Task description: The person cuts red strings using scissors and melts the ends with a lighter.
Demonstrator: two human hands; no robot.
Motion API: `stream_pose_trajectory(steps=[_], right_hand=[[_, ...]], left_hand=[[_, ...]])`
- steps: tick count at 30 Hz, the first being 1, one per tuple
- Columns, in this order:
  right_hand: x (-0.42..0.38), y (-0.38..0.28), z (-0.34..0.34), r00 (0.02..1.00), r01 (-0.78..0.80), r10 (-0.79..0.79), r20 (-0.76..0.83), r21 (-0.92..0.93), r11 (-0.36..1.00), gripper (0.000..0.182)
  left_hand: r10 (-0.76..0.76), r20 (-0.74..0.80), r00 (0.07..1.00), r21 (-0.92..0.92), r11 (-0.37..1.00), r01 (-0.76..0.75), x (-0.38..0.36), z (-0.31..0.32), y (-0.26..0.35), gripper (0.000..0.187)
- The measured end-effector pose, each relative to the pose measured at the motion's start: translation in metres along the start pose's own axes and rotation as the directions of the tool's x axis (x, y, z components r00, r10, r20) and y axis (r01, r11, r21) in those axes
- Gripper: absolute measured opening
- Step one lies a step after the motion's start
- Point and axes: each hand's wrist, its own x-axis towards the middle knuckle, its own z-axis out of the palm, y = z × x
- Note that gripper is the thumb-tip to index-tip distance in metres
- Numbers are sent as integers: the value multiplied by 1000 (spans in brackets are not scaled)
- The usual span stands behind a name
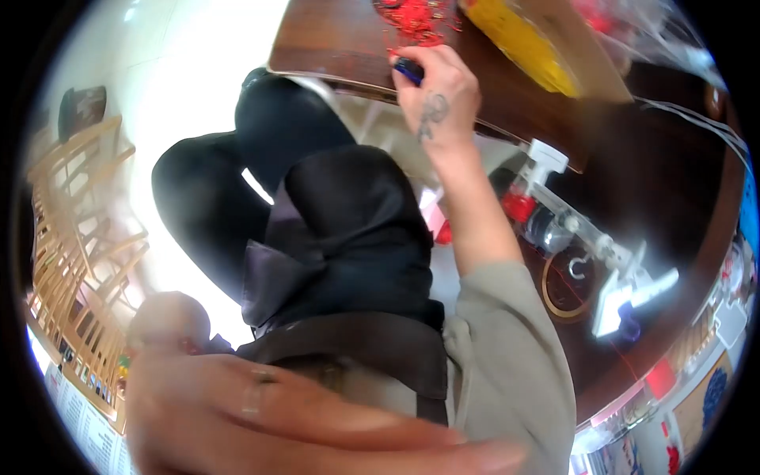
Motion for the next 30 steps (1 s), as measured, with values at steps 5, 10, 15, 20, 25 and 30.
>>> stream_pose_trajectory(steps=[5, 10, 15, 20, 25, 30], right_hand=[[0, 2, 5, 982, -187, 185, 30, 86, 979, 12], [11, -9, -9, 888, -454, 451, 88, 308, 836, 13], [21, -24, -25, 666, -648, 510, 545, 761, 33, 15], [36, -34, -28, 593, -668, 311, 742, 670, -324, 14], [47, -40, -20, 601, -652, 282, 748, 662, -369, 13], [52, -45, -12, 601, -660, 328, 729, 684, -310, 13]], left_hand=[[-196, 235, 952, 103, 979, 176, -4, -51, -31, 17], [-589, -105, 801, 519, 655, 549, -31, -85, -133, 17], [-396, -268, 878, 388, 790, 475, -30, -84, -191, 21], [-447, -335, 829, 241, 810, 535, -18, -82, -195, 20], [-578, -314, 753, 136, 758, 638, -18, -89, -199, 16], [-679, -297, 671, -67, 716, 695, -22, -99, -201, 16]])
